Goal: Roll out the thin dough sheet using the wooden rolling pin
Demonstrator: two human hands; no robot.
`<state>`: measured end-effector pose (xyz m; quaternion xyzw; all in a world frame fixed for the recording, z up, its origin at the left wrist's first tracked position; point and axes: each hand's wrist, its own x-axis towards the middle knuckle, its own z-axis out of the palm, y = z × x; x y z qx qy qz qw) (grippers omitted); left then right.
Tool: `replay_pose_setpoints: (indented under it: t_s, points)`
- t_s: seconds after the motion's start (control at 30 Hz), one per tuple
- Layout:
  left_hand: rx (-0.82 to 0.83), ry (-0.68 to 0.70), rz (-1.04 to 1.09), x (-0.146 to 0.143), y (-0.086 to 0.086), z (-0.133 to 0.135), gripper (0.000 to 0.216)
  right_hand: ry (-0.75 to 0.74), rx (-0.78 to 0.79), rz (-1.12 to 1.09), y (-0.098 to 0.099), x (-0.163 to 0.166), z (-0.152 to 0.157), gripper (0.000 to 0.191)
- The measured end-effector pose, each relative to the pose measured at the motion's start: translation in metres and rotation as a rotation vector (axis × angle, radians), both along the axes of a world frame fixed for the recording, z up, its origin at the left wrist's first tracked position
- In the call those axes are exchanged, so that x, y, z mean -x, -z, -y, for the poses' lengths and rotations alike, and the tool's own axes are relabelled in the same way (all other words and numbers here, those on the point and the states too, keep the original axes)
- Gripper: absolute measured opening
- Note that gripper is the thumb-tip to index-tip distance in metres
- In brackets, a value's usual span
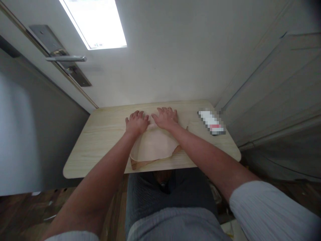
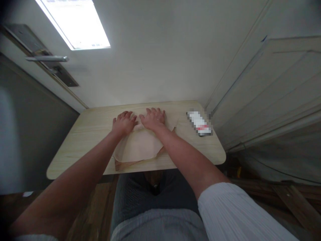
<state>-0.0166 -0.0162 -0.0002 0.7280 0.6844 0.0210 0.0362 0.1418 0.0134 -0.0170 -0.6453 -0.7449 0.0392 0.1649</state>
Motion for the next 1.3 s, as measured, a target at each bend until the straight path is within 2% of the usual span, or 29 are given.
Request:
replay_pose_setpoints:
  t_s: [0.17,0.4,0.83,1.1,1.3]
  points:
    - [-0.070,-0.062,0.024,0.000,0.002,-0.003,0.053,0.001,0.006,0.003,0.000,0.001,-0.003,0.056]
    - [-0.114,-0.043,0.002,-0.003,0.002,0.009,0.052,0.011,0.015,0.013,-0.001,-0.001,0.008,0.054]
    - [-0.235,-0.059,0.011,-0.017,0.006,0.054,0.052,0.016,-0.130,0.039,-0.002,-0.011,0.061,0.044]
    - [-0.250,-0.002,-0.005,-0.023,0.005,0.089,0.057,0.021,-0.136,0.012,0.006,-0.019,0.090,0.054]
    - [-0.286,0.008,-0.033,-0.025,0.009,0.104,0.060,0.011,-0.150,0.027,0.010,-0.023,0.104,0.059]
